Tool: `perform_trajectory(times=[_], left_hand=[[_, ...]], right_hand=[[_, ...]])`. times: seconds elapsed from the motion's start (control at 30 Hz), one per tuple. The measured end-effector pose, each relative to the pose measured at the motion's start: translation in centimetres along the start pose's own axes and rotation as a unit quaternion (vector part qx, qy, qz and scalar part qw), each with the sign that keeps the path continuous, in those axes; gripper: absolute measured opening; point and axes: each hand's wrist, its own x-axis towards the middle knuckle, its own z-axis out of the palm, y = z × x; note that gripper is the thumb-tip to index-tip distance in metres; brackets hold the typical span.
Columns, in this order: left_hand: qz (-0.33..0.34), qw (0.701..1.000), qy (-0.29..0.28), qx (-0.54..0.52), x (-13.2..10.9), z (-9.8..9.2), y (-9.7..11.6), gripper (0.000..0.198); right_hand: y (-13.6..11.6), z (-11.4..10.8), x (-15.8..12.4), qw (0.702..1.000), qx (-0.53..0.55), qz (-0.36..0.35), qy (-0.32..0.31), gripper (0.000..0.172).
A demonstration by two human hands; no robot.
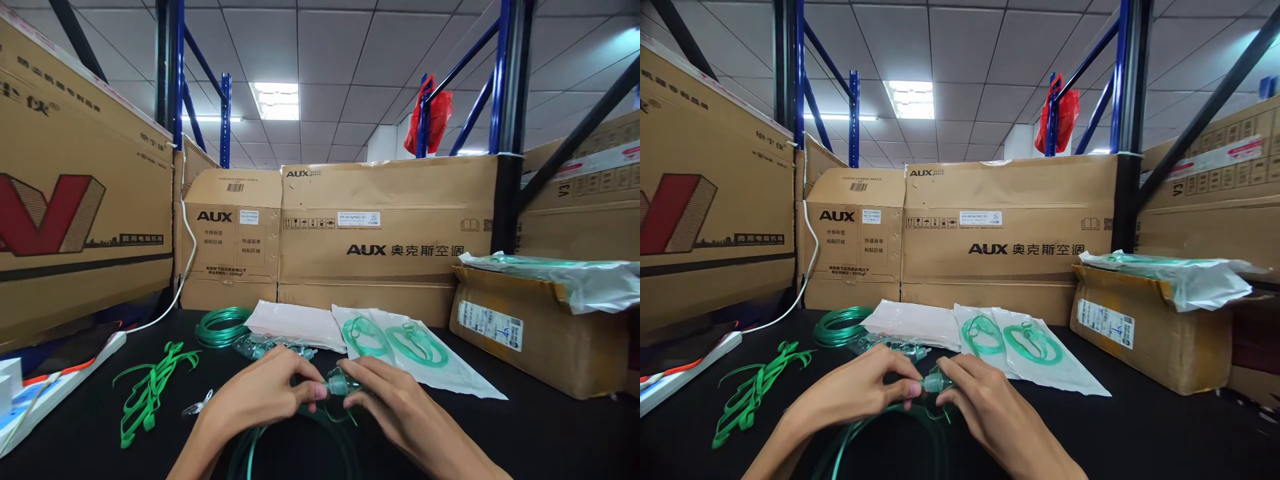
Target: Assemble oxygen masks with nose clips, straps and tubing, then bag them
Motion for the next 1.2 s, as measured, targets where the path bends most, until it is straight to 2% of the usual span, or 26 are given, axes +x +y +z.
perform_trajectory(times=[0.23,0.47,0.93,1.2], left_hand=[[0.019,0.999,0.03,0.016,0.4,0.0,0.1,0.018],[0.016,0.998,0.04,0.036,0.7,0.4,0.1,0.02],[0.023,0.997,0.034,0.068,1.0,0.6,0.0,0.02],[0.024,0.996,0.042,0.081,1.0,1.0,-0.4,0.018]], right_hand=[[0.0,0.2,0.6,0.997,0.013,-0.06,0.046,0.035],[-0.6,0.1,0.2,1.0,0.02,0.007,0.018,0.035],[-0.2,0.2,0.0,0.997,0.027,0.069,-0.011,0.026],[-0.3,0.4,-0.2,0.99,0.035,0.132,-0.034,0.03]])
